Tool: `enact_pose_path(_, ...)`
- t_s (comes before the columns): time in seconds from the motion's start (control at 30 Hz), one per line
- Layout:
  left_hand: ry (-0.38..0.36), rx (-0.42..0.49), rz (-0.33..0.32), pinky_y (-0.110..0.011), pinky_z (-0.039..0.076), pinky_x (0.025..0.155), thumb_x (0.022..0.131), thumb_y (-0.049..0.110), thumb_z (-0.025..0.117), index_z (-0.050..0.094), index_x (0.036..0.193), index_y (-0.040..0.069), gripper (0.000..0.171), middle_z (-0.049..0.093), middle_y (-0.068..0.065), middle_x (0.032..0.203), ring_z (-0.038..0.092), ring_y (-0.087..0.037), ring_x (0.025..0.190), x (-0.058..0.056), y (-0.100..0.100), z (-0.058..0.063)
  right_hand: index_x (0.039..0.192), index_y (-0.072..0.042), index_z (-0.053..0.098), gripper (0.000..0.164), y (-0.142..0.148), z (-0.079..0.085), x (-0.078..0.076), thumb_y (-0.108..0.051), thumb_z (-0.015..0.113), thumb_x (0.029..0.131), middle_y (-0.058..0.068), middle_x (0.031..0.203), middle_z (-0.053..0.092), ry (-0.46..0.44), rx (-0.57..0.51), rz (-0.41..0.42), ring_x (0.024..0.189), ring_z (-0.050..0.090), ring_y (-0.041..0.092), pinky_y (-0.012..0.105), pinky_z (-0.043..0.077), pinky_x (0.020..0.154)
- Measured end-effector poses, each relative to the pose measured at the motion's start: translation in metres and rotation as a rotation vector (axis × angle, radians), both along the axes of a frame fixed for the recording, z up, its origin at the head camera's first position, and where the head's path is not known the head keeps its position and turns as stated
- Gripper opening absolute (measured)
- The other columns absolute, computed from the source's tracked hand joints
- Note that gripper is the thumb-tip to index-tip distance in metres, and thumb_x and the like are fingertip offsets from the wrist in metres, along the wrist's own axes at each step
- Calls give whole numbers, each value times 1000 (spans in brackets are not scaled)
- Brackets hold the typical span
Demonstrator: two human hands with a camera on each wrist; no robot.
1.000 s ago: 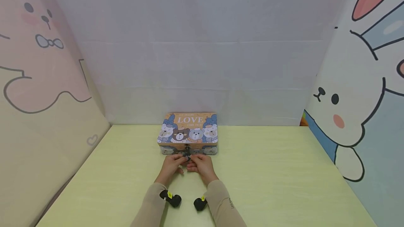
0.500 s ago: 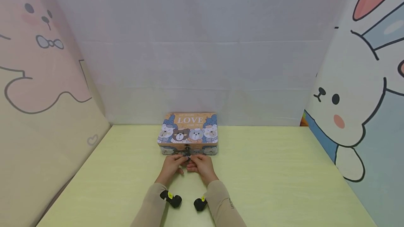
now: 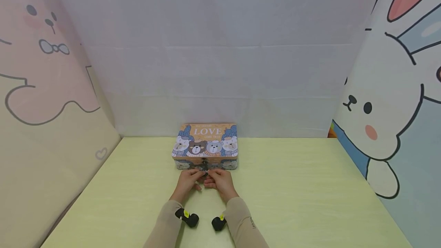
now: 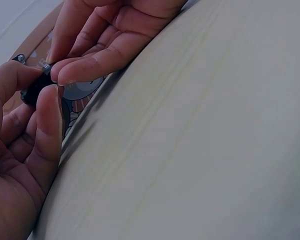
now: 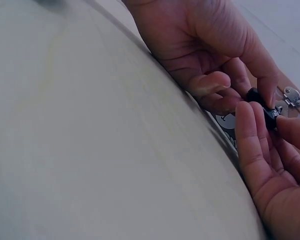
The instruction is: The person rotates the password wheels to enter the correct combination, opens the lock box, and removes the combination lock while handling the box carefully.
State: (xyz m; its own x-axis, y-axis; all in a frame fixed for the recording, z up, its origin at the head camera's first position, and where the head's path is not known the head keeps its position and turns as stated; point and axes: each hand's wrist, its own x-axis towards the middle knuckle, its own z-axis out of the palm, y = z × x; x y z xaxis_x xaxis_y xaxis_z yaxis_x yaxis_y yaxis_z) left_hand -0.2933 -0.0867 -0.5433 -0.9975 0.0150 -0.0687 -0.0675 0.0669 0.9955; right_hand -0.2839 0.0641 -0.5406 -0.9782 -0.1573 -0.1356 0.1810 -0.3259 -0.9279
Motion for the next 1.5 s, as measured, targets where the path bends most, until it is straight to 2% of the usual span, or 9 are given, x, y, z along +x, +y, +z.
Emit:
enact_pose_path(0.4,-27,83,-1,-23,56,46,90,5,67,69,102,-15,24,69,-8,76,60,-10,49,0,-2,-1,113,21,58,28,-1,4,3,-4,55,101,10,80,64,3,-3,-1,66,66,12,27,62,65)
enact_pose_path(0.67,-32,121,-29,-23,56,46,90,1,66,67,103,-17,22,70,-9,79,61,-12,50,0,-4,-1,113,20,59,26,-1,3,2,-3,56,101,9,79,64,-8,-3,-5,65,66,12,25,61,65)
enact_pose_path(0.73,-27,123,-44,-24,56,48,90,0,66,67,104,-17,23,70,-10,80,62,-12,55,2,-5,3,114,20,59,27,-1,2,2,-3,55,101,9,78,64,-3,0,-3,65,66,12,25,61,65)
enact_pose_path(0.93,-10,105,-73,-26,59,53,89,-2,65,65,105,-20,23,70,-11,82,66,-14,67,16,-4,29,116,19,59,28,-1,2,2,-3,55,101,8,78,64,-5,8,-5,65,66,11,25,61,65)
enact_pose_path(1.0,-11,103,-72,-26,59,53,89,-2,65,65,105,-19,23,71,-11,83,66,-14,67,18,-4,32,116,19,59,27,-1,2,2,-3,55,101,8,78,64,-5,9,-4,65,66,12,25,61,65)
enact_pose_path(1.07,-6,101,-73,-26,59,52,89,-3,65,65,105,-20,23,71,-12,82,66,-14,65,16,-4,29,116,19,59,28,-1,2,2,-4,55,101,8,79,64,-3,9,-3,65,66,12,25,61,65)
enact_pose_path(1.27,-22,88,-49,-23,56,48,90,1,67,67,105,-17,23,71,-11,83,62,-11,54,4,-4,6,117,20,58,29,-1,1,1,-4,55,101,8,79,64,-5,15,4,66,66,12,25,61,65)
enact_pose_path(1.5,-28,49,-34,-22,55,46,91,4,68,68,105,-15,24,71,-10,83,60,-10,50,1,-3,2,116,19,59,28,0,0,0,-4,56,101,9,79,64,-20,12,2,65,66,12,26,61,65)
